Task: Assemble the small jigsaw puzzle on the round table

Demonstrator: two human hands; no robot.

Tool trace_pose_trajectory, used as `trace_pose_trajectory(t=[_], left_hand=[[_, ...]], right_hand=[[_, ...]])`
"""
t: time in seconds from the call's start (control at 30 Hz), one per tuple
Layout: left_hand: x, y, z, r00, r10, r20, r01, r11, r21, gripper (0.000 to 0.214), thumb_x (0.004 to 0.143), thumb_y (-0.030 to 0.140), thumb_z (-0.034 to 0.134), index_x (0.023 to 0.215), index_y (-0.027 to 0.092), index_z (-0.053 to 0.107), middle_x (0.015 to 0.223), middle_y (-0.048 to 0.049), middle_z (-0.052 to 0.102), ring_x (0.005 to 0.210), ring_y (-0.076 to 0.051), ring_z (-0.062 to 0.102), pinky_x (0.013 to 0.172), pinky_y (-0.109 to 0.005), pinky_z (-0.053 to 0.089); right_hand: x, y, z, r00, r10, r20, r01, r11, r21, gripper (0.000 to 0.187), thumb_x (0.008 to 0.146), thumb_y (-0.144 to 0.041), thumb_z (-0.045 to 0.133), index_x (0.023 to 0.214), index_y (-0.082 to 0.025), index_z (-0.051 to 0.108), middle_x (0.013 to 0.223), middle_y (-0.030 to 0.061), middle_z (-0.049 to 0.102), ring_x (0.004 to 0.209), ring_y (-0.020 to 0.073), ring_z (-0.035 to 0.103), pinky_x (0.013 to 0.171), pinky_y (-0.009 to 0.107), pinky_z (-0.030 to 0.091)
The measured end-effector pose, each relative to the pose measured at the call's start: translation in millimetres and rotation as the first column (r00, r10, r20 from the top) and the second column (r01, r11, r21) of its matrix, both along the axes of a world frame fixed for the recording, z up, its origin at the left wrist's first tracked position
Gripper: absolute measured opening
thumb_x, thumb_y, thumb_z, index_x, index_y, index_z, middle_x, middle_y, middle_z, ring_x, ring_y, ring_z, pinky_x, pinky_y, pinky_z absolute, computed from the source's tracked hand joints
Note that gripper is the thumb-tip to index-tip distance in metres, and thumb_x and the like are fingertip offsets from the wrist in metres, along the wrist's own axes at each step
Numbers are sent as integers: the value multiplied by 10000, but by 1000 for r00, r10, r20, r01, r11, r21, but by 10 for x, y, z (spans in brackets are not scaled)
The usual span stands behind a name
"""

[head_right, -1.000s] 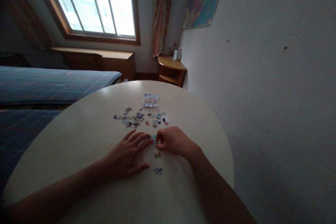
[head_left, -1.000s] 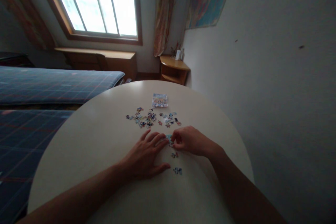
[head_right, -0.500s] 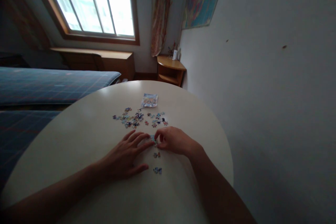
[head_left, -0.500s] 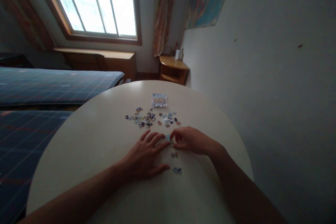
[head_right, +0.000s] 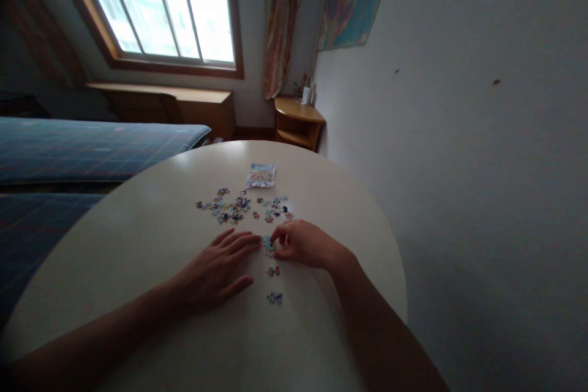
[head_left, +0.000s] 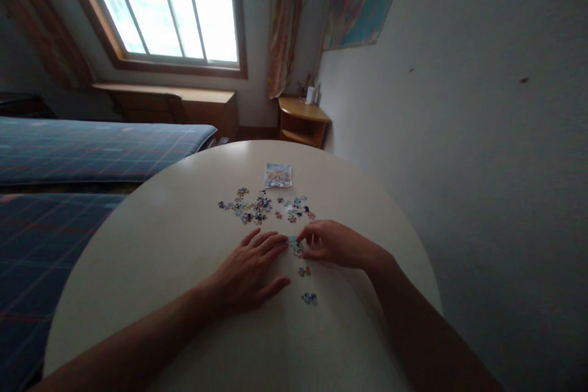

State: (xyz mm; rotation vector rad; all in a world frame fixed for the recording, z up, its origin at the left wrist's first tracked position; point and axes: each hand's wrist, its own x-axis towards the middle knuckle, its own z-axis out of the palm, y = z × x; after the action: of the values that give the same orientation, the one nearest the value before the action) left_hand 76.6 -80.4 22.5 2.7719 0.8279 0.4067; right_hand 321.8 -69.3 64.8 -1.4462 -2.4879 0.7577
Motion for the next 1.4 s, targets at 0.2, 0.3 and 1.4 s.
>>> trace_pose_trajectory(t=[0.2, 0.3, 1.4], left_hand=[[-43, 34, -33, 999, -13, 37, 13, 1000, 0, 527, 958, 468, 487, 1416, 211, 435, 1452, -89, 493, 1361, -293, 411, 1179, -530, 218], [-69, 60, -30, 999, -2, 40, 2, 1000, 2, 513, 957, 474, 489, 1396, 208, 462, 1455, -91, 489, 1321, -292, 451, 1149, -517, 289], [-375, 310, 10, 997, -55, 57, 56, 998, -21, 298, 977, 253, 500, 1266, 257, 573, 1299, -61, 592, 1182, -227, 551, 1021, -424, 474]], right_hand=[[34, 24, -36, 999, 30, -39, -30, 999, 10, 218, 792, -247, 728, 1002, -188, 730, 900, 46, 676, 798, 157, 601, 744, 264, 465], [64, 25, -32, 996, 22, -82, -20, 1000, 20, 321, 797, -247, 729, 1114, -207, 704, 1044, 62, 640, 854, 155, 595, 805, 278, 476], [107, 93, -89, 999, -35, -35, 38, 997, 69, 175, 903, -179, 578, 973, -181, 738, 1047, 87, 664, 757, 128, 610, 764, 277, 484]])
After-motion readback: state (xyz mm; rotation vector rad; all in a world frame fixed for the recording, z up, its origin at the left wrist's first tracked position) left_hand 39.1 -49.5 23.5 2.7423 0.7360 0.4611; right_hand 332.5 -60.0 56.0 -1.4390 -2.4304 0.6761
